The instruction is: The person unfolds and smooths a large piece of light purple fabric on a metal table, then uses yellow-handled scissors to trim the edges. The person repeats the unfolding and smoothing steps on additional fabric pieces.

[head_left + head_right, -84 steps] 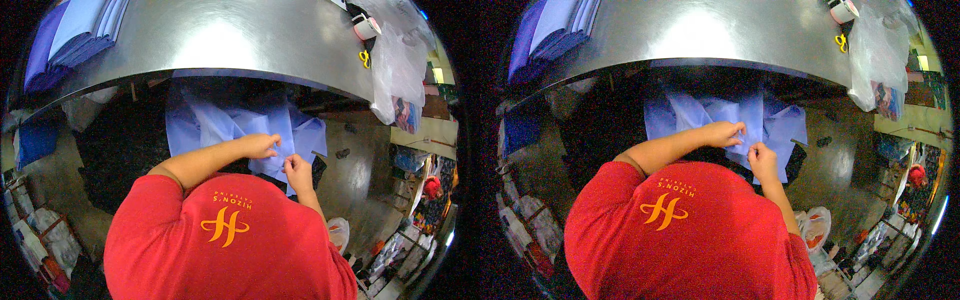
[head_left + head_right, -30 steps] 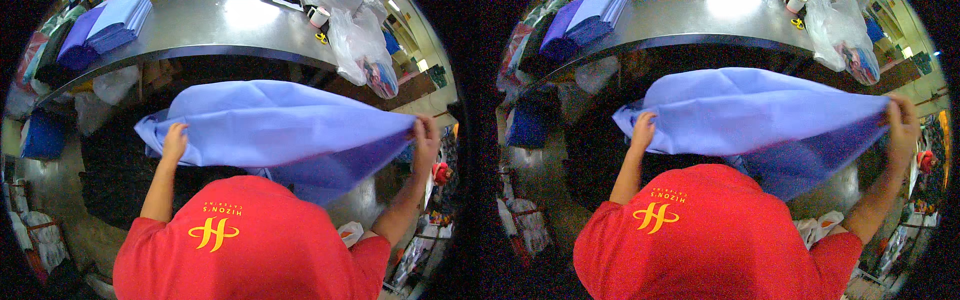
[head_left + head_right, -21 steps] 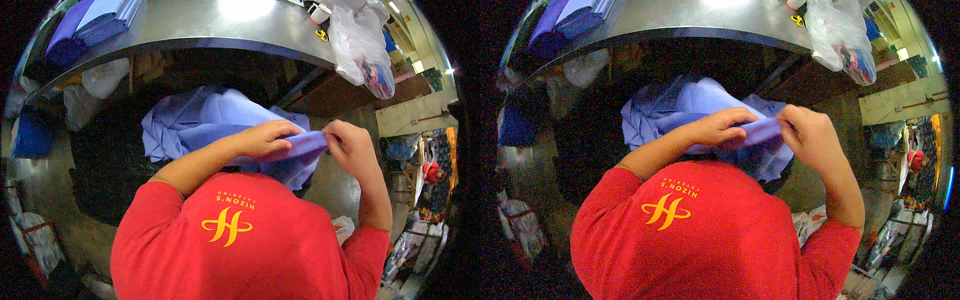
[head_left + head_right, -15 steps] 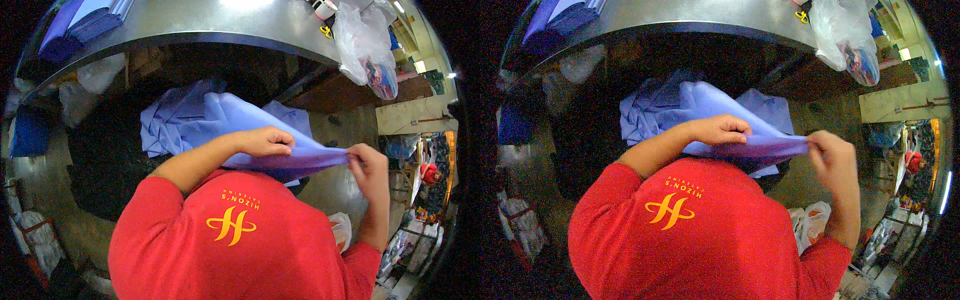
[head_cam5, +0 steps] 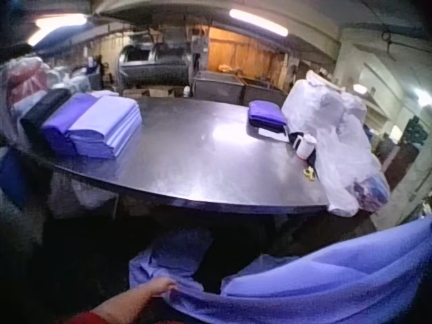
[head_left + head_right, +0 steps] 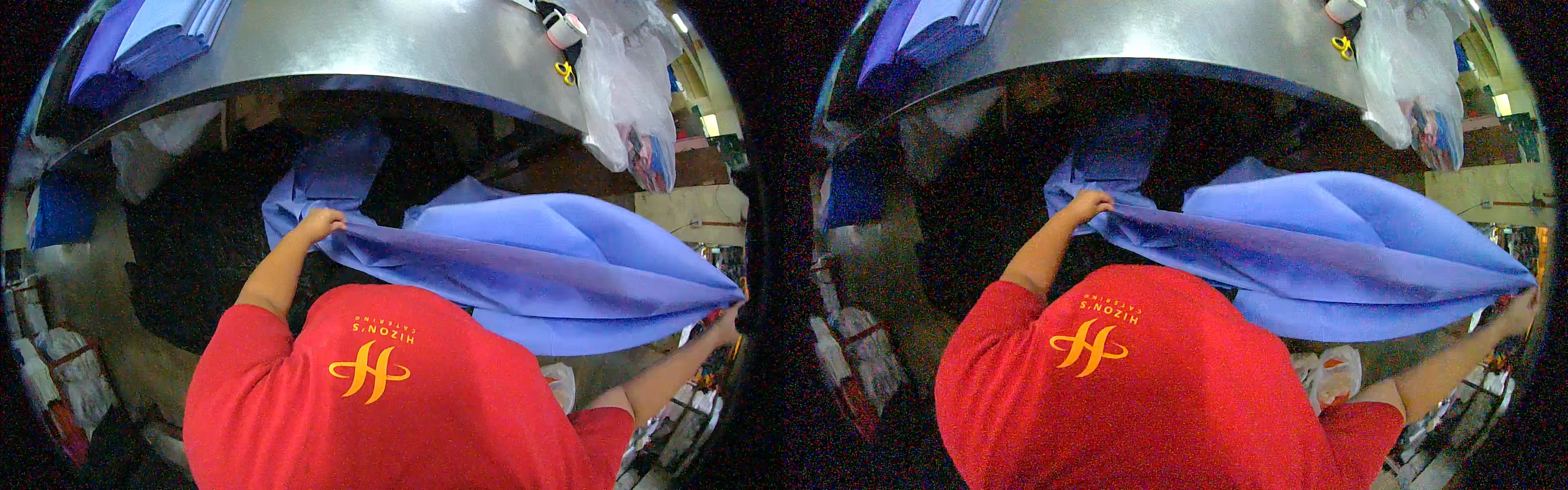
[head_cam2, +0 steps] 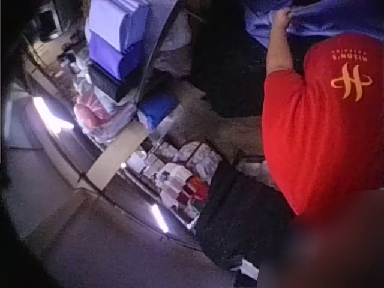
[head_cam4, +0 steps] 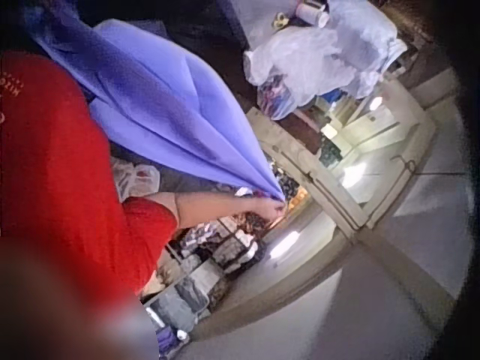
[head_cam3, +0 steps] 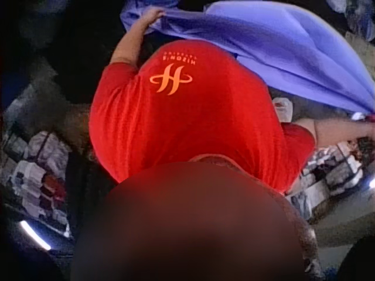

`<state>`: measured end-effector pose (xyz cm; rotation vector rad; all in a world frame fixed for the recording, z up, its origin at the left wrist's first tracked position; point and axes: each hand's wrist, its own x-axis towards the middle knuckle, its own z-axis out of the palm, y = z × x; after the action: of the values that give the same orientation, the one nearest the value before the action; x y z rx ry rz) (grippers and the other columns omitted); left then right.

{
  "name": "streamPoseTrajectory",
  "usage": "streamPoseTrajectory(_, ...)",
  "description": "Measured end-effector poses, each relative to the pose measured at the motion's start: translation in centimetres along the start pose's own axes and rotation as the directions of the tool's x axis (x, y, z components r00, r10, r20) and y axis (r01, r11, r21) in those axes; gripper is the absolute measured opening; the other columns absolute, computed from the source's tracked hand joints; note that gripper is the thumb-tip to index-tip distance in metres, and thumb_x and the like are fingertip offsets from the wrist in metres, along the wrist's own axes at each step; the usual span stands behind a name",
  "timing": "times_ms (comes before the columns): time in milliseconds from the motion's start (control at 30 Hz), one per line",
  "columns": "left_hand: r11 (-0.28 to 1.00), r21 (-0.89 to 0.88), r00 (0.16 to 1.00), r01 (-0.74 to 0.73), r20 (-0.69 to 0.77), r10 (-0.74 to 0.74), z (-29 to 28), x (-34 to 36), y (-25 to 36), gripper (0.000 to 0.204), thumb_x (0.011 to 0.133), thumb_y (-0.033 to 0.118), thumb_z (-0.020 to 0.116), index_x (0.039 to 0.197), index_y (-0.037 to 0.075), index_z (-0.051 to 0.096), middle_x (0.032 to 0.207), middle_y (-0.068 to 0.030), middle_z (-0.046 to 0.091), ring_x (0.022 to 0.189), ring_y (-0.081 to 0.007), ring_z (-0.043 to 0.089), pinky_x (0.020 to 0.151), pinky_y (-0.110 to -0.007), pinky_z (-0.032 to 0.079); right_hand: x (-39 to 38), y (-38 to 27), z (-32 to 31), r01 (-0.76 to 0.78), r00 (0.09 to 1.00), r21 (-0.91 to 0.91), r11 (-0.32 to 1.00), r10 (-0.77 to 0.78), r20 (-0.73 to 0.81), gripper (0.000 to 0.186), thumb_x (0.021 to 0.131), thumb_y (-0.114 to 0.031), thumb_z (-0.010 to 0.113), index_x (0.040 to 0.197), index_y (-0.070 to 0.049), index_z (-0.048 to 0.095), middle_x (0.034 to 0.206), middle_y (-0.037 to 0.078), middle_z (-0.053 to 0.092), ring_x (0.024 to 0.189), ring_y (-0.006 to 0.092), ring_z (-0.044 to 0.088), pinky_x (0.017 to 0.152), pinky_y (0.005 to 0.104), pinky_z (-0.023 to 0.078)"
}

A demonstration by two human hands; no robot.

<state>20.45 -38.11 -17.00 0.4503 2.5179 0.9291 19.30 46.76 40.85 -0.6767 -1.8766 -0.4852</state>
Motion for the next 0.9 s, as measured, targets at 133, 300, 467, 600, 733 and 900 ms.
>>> streamPoseTrajectory(133,0.944,0.027,0.868,0.330,-0.401,-0.292,-12.0,1.4,-2.9,0.015,0.079,0.018,0.060,0.087,0.006,0.065,0.089,-0.0116,0.065,0.083,-0.0240,0.062,0.075,-0.034,0.048,-5.3,-8.8,8.4,0.043,0.980,0.166,0.985,-0.074,0.185,0.040,0.086,-0.044,0.048,0.107,-0.013,0.063,0.101,0.013,0.064,0.090,0.0335,0.060,0.077,0.0404,0.046)
streamPoseTrajectory(300,0.834,-0.387,0.248,-0.394,-0.918,-0.309,-29.1,-1.9,-3.3,0.013,0.090,0.012,0.052,0.094,0.003,0.061,0.088,-0.0031,0.062,0.081,-0.0146,0.057,0.077,-0.028,0.045,-11.8,-12.4,14.9,-0.281,0.940,0.219,0.934,0.221,0.261,0.035,0.088,-0.037,0.048,0.105,-0.010,0.063,0.098,0.011,0.065,0.084,0.0294,0.060,0.075,0.0387,0.046)
streamPoseTrajectory(467,0.878,-0.423,0.638,0.224,-0.618,-0.460,-31.2,-1.5,-3.3,0.011,0.075,0.008,0.064,0.084,0.001,0.066,0.087,-0.0037,0.064,0.080,-0.0118,0.057,0.074,-0.025,0.044,-23.3,-18.0,21.9,-0.684,0.715,0.570,0.456,0.260,0.649,0.023,0.089,-0.021,0.052,0.100,-0.004,0.063,0.096,0.006,0.062,0.086,0.0197,0.057,0.079,0.0316,0.046)
streamPoseTrajectory(600,0.905,-0.396,0.495,0.156,-0.761,-0.419,-32.0,-2.3,-4.9,0.012,0.076,0.009,0.065,0.082,-0.001,0.065,0.082,-0.0046,0.063,0.077,-0.0126,0.056,0.073,-0.024,0.043,-29.1,-23.1,23.1,-0.489,0.734,0.482,0.727,0.045,0.677,0.025,0.086,-0.019,0.055,0.103,-0.003,0.064,0.102,0.008,0.064,0.091,0.0181,0.059,0.082,0.0294,0.045)
streamPoseTrajectory(733,0.973,-0.106,0.625,0.207,-0.750,-0.215,-32.4,-3.7,-7.9,0.013,0.073,0.011,0.067,0.076,-0.001,0.063,0.075,-0.0075,0.060,0.070,-0.0173,0.056,0.068,-0.028,0.044,-31.5,-27.8,24.0,-0.523,0.761,0.520,0.676,0.094,0.642,0.023,0.084,-0.017,0.059,0.099,-0.001,0.063,0.094,0.010,0.065,0.087,0.0189,0.059,0.082,0.0297,0.045)
streamPoseTrajectory(900,0.872,0.023,0.690,0.489,-0.622,-0.371,-29.7,-3.7,-10.0,0.017,0.071,0.016,0.070,0.075,0.001,0.063,0.069,-0.0097,0.058,0.067,-0.0188,0.056,0.063,-0.030,0.044,-34.8,-33.1,27.2,-0.552,0.646,0.402,0.730,0.070,0.760,0.021,0.079,-0.024,0.063,0.093,-0.008,0.068,0.088,0.010,0.067,0.080,0.0213,0.063,0.075,0.0320,0.047)
